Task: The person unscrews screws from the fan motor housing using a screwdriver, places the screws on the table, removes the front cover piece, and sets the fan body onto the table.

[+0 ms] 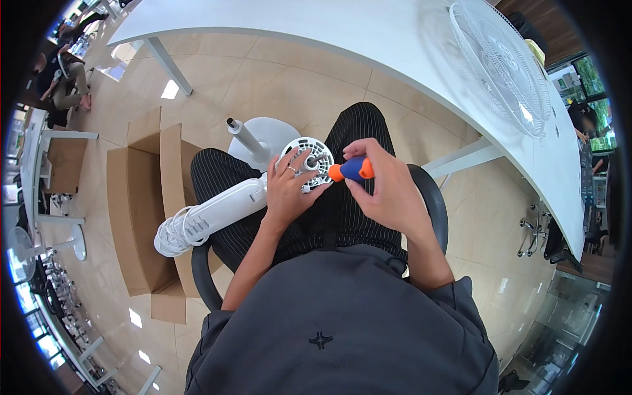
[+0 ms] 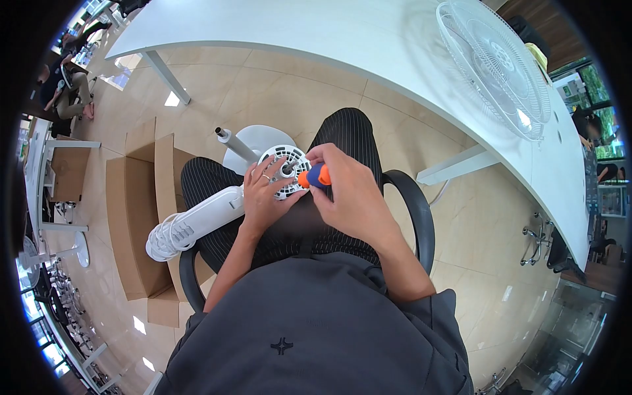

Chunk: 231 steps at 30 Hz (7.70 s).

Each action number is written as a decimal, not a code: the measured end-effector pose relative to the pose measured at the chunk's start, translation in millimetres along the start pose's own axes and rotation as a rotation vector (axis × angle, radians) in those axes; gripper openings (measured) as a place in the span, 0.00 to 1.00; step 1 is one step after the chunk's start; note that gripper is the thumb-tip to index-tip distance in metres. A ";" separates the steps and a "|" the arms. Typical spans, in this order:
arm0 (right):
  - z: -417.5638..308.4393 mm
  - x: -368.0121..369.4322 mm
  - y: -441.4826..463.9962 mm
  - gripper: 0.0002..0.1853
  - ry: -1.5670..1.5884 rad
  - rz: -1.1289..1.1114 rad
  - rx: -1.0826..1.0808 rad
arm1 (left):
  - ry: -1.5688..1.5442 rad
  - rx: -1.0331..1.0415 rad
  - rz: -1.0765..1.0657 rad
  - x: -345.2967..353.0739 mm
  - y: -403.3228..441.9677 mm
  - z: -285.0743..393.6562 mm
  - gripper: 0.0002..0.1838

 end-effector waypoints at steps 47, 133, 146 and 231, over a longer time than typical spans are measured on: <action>7.1 6.9 1.8 0.17 0.085 0.074 0.008 | -0.002 0.002 0.001 -1.6 0.6 -0.2 0.16; 265.6 -21.4 -65.6 0.21 1.032 0.502 0.513 | 0.794 -0.165 -0.543 61.3 2.0 16.3 0.14; 255.4 -19.6 -67.1 0.20 1.065 0.410 0.469 | 0.770 -0.156 -0.500 34.3 16.7 66.5 0.13; 89.9 -11.1 -15.4 0.14 0.423 0.168 0.022 | 0.084 -0.093 0.002 -1.8 -22.2 12.0 0.18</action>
Point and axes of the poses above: each hand's wrist, its own y-axis towards the middle knuckle, its own x-axis out of the palm, z = x × y, the point moved 7 cm from there along y, towards the middle knuckle, and after that the axes turned 11 degrees about -x, right-handed, at the moved point
